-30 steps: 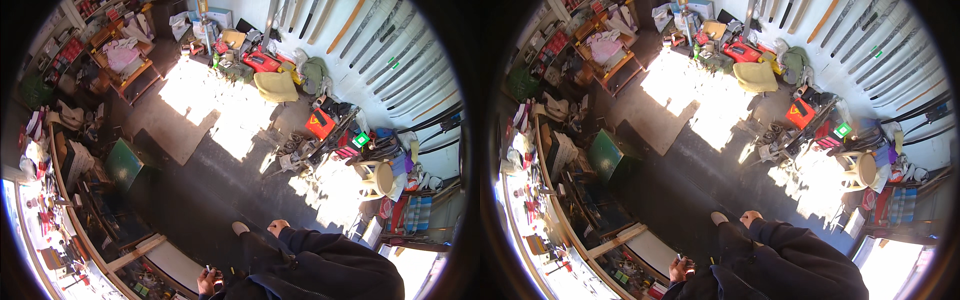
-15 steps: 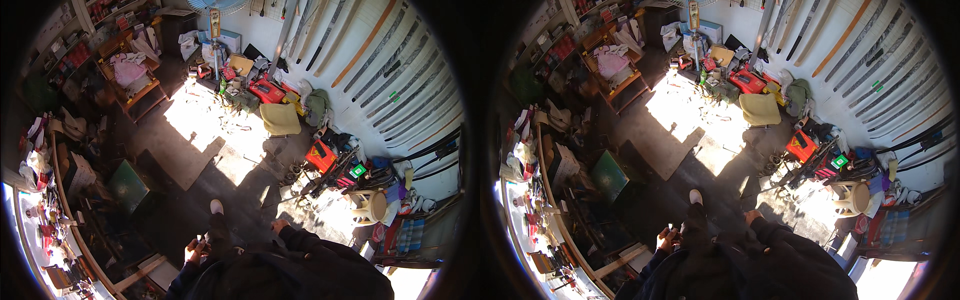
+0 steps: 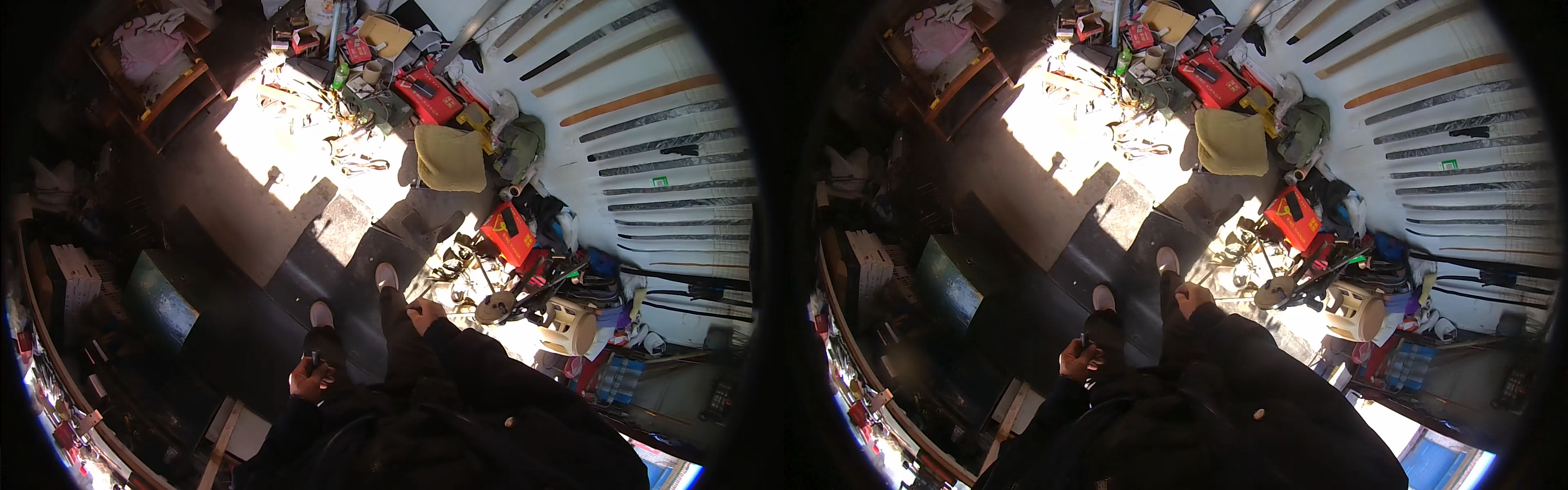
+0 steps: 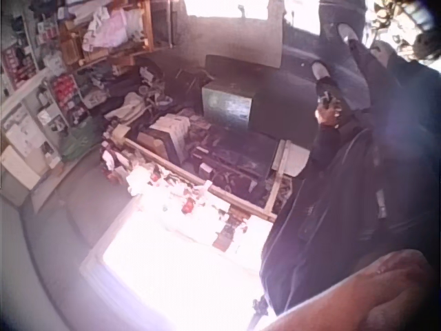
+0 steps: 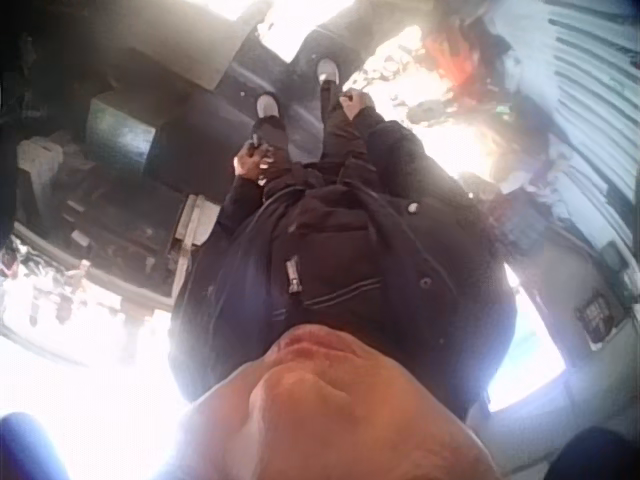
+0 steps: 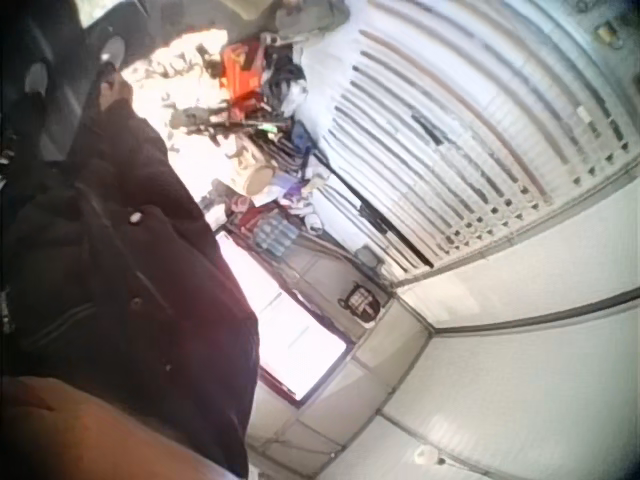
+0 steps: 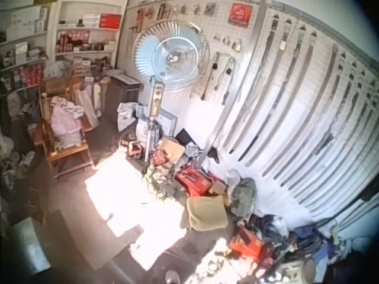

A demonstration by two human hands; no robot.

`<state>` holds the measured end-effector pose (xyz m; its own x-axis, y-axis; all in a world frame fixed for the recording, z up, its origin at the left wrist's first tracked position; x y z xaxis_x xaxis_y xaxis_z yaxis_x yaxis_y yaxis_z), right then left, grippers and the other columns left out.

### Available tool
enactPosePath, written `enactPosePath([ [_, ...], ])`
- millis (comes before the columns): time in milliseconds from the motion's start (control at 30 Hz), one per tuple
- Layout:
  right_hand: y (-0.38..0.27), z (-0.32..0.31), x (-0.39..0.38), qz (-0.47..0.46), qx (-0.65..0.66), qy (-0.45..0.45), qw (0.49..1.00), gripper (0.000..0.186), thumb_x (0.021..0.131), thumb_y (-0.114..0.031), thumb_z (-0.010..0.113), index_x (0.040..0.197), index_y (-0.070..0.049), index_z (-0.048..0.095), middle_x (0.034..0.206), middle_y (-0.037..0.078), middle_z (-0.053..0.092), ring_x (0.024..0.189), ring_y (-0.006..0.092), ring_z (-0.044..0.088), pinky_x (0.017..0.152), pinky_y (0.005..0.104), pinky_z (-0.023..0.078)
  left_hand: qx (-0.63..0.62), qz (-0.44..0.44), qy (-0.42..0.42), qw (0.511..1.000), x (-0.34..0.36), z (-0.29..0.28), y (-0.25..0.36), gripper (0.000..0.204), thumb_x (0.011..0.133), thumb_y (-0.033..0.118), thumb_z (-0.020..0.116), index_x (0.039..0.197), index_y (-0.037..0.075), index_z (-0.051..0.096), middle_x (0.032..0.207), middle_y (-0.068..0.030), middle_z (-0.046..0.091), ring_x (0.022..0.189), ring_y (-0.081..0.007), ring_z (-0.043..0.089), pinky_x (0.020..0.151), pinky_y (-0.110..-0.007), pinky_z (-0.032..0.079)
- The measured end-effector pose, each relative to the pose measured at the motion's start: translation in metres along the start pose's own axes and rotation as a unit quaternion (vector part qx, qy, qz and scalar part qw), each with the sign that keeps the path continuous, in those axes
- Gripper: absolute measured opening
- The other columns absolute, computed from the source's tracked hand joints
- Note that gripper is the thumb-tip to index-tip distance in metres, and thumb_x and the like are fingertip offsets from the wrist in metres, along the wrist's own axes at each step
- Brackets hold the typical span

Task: The person uses a bench grinder to smooth a small metal part, repeatedly applying a liquid from a syringe to the grinding wheel and the part. The person then wipes the part with a cloth and places it on the workbench.

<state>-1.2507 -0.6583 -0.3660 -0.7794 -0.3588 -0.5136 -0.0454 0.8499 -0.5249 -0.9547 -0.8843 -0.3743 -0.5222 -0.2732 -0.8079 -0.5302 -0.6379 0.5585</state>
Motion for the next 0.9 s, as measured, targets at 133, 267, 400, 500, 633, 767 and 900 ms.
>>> enactPosePath([
  [133, 0.042, 0.044, 0.106, 0.018, -0.012, -0.019, 1.000, 0.022, 0.086, -0.022, 0.068, 0.097, -0.005, 0.074, 0.094, 0.014, 0.075, 0.092, 0.0298, 0.072, 0.083, 0.0380, 0.056, -0.037, 0.003, 0.092, 0.995, 0.021, -0.008, -0.017, 0.013, 0.092, 0.006, 0.068, 0.102, 0.004, 0.060, 0.081, -0.0064, 0.069, 0.065, -0.0127, 0.065, 0.056, -0.025, 0.050],
  [267, 0.113, 0.124, 0.231, 0.041, -0.033, -0.033, 0.998, 0.022, 0.084, -0.020, 0.070, 0.099, -0.004, 0.074, 0.093, 0.014, 0.075, 0.090, 0.0299, 0.072, 0.082, 0.0378, 0.056, -0.023, -0.052, 0.209, 0.976, 0.043, -0.020, -0.061, 0.015, 0.088, 0.001, 0.068, 0.100, 0.003, 0.060, 0.080, -0.0051, 0.065, 0.069, -0.0121, 0.065, 0.058, -0.026, 0.051],
  [400, 0.173, 0.191, 0.363, 0.029, -0.078, 0.003, 0.997, 0.023, 0.081, -0.015, 0.073, 0.102, -0.004, 0.072, 0.091, 0.014, 0.074, 0.088, 0.0294, 0.072, 0.081, 0.0391, 0.056, -0.010, -0.070, 0.329, 0.942, 0.055, -0.013, -0.109, 0.014, 0.091, 0.003, 0.066, 0.103, 0.002, 0.059, 0.085, -0.0067, 0.067, 0.075, -0.0120, 0.065, 0.058, -0.025, 0.050],
  [500, 0.190, 0.216, 0.443, -0.063, -0.141, 0.052, 0.987, 0.025, 0.081, -0.014, 0.073, 0.104, -0.005, 0.070, 0.089, 0.016, 0.073, 0.086, 0.0321, 0.071, 0.079, 0.0414, 0.056, 0.042, -0.139, 0.362, 0.921, 0.046, -0.022, -0.145, 0.020, 0.095, 0.000, 0.064, 0.114, 0.002, 0.057, 0.093, -0.0071, 0.067, 0.080, -0.0131, 0.065, 0.067, -0.025, 0.052],
  [633, 0.207, 0.255, 0.523, -0.100, -0.267, 0.041, 0.958, 0.027, 0.080, -0.018, 0.074, 0.103, -0.006, 0.066, 0.089, 0.017, 0.072, 0.087, 0.0375, 0.070, 0.077, 0.0473, 0.055, 0.153, -0.108, 0.377, 0.907, 0.041, -0.034, -0.161, 0.021, 0.094, 0.008, 0.070, 0.110, 0.001, 0.060, 0.097, -0.0085, 0.072, 0.086, -0.0127, 0.060, 0.079, -0.028, 0.046],
  [767, 0.208, 0.290, 0.534, -0.114, -0.347, -0.025, 0.931, 0.025, 0.080, -0.022, 0.065, 0.101, -0.008, 0.065, 0.085, 0.017, 0.073, 0.083, 0.0382, 0.071, 0.078, 0.0486, 0.056, 0.142, -0.148, 0.385, 0.900, 0.034, -0.031, -0.182, 0.022, 0.094, 0.004, 0.068, 0.114, 0.001, 0.059, 0.096, -0.0080, 0.070, 0.085, -0.0130, 0.062, 0.079, -0.027, 0.048],
  [900, 0.166, 0.308, 0.471, -0.179, -0.406, -0.075, 0.893, 0.020, 0.079, -0.024, 0.065, 0.092, -0.009, 0.063, 0.080, 0.015, 0.072, 0.078, 0.0353, 0.071, 0.072, 0.0460, 0.056, 0.105, -0.112, 0.381, 0.912, 0.040, -0.017, -0.177, 0.025, 0.094, 0.001, 0.067, 0.117, 0.001, 0.057, 0.096, -0.0074, 0.068, 0.085, -0.0133, 0.063, 0.079, -0.027, 0.050],
])
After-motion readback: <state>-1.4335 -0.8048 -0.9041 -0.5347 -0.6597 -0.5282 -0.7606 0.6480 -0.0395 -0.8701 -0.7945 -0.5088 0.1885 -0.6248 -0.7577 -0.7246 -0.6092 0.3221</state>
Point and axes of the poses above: each hand's wrist, its own x-axis towards the middle knuckle, its own z-axis out of the palm, y = z × x, the point moved 10 cm from there along x, towards the middle knuckle
